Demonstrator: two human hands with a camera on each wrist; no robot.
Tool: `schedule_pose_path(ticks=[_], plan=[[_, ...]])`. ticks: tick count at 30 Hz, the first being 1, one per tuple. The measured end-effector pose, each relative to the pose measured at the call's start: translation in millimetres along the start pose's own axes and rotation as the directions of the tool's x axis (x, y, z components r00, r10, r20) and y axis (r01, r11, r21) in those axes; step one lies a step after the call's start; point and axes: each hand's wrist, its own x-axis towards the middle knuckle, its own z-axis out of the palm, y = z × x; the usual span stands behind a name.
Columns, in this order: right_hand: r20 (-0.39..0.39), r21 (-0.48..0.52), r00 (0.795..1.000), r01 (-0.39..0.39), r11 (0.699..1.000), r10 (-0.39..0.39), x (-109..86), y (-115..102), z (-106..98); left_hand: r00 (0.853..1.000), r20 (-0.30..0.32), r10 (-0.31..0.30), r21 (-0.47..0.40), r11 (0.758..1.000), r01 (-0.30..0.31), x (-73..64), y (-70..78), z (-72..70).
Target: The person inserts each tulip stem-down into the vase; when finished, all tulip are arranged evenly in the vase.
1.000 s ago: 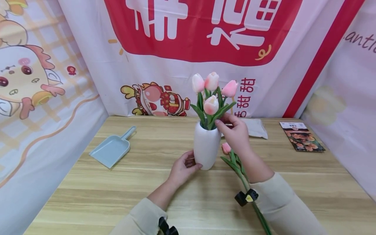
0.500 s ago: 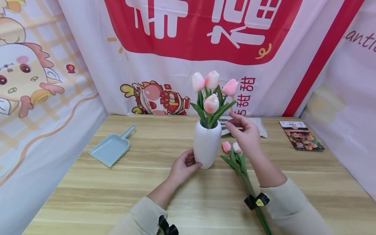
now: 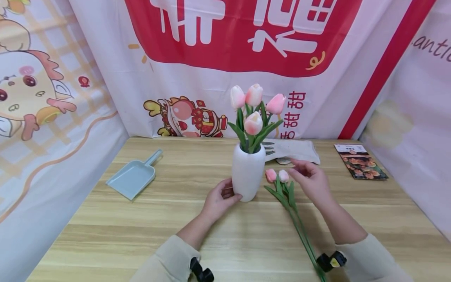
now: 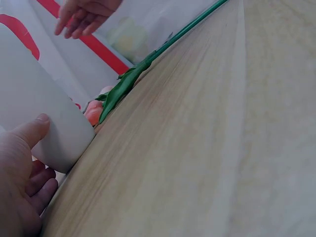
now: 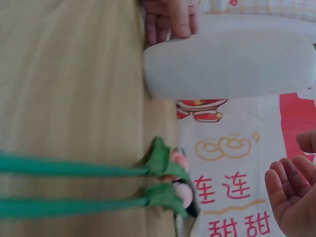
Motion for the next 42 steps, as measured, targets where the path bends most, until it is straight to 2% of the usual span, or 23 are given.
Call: schedule_pose_path(ticks=[9, 20, 25, 33, 42], plan=[[0.093, -0.083, 0.991, -0.092, 0.992, 0.100, -16.1, 32, -14, 1.000, -0.004, 0.005, -0.001, 1.000, -0.005, 0.4, -0.3, 0.0], [0.169, -0.198, 0.977, -0.098, 0.975, 0.132, -34.4, 59, -18, 1.000, -0.001, 0.010, -0.014, 1.000, -0.010, 0.7, -3.4, 0.0], [0.219, -0.195, 0.957, -0.147, 0.970, 0.189, -39.8, 67, -19, 1.000, -0.001, 0.010, -0.030, 1.000, -0.010, 0.3, -4.1, 0.1], [0.323, -0.213, 0.910, -0.200, 0.956, 0.262, -46.1, 75, -18, 1.000, -0.002, 0.002, -0.021, 1.000, -0.002, 0.5, -3.2, 0.1], [0.353, -0.293, 0.896, -0.168, 0.941, 0.270, -50.2, 77, -18, 1.000, 0.007, 0.018, -0.023, 1.000, -0.018, 0.8, -4.7, -0.4]])
